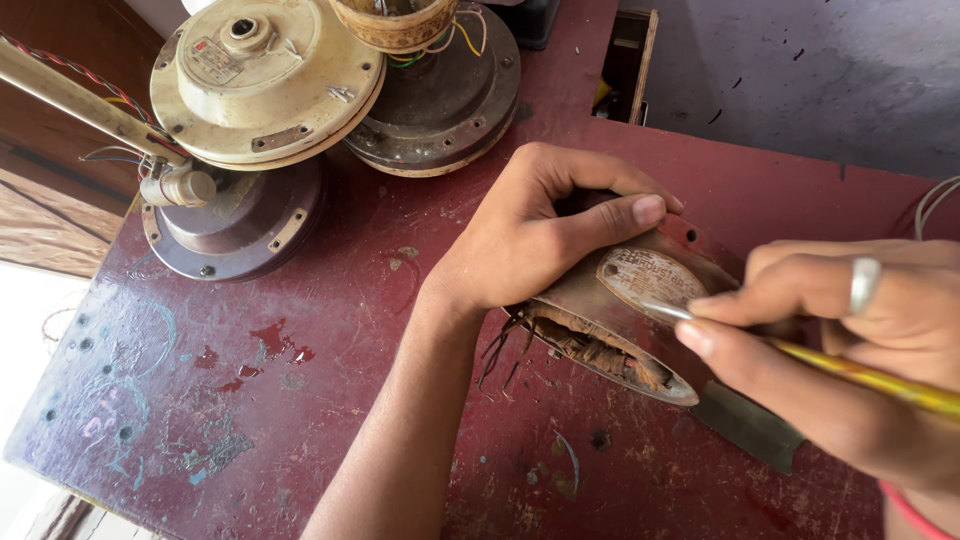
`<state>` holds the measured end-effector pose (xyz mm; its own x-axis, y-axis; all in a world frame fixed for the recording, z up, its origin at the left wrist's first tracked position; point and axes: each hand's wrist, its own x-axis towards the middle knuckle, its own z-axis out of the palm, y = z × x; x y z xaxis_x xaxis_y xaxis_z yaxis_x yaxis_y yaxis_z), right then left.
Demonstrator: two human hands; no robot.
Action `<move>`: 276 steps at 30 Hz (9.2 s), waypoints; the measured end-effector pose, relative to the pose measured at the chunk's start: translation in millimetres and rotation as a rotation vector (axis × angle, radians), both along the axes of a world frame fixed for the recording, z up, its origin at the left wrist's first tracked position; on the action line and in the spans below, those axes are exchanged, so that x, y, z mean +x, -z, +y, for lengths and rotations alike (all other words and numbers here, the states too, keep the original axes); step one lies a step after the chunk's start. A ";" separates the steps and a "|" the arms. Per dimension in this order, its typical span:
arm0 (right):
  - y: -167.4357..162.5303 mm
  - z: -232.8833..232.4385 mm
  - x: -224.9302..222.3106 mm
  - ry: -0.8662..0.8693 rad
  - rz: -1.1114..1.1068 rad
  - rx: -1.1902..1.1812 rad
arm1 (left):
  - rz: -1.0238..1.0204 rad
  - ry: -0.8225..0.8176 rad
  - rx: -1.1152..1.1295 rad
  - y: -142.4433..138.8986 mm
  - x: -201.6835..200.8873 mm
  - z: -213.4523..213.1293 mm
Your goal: The person holds a cylindrical metal object and uses a yellow-handled screwdriver to scrape a label on its surface. The person repeatedly scrapes the same area to remove residue or adhesive from the label.
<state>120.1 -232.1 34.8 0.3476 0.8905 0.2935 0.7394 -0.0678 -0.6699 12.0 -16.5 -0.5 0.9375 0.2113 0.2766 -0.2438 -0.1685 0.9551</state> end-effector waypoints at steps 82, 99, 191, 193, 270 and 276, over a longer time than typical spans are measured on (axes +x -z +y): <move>17.5 4.1 12.9 0.055 0.262 0.110 | -0.042 0.018 -0.036 2.0 -2.3 5.9; 12.3 9.7 1.2 0.091 0.253 0.148 | -0.029 0.027 -0.046 0.6 -4.4 5.8; 15.2 9.9 -6.3 0.096 0.322 0.144 | -0.035 0.060 -0.058 0.2 -3.7 4.2; 16.8 8.6 -5.9 0.090 0.402 0.161 | -0.033 0.049 -0.043 0.1 -3.7 4.6; 22.3 15.5 -16.8 0.190 0.176 0.334 | -0.019 0.064 -0.023 -2.9 -3.7 -3.6; 26.3 13.1 -14.2 0.259 0.168 0.148 | -0.026 0.061 -0.024 -2.8 -4.4 -4.1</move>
<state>105.9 -219.0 8.5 0.6108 0.7187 0.3322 0.5888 -0.1318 -0.7975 7.6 -20.6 2.2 0.9413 0.1604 0.2970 -0.2782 -0.1295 0.9518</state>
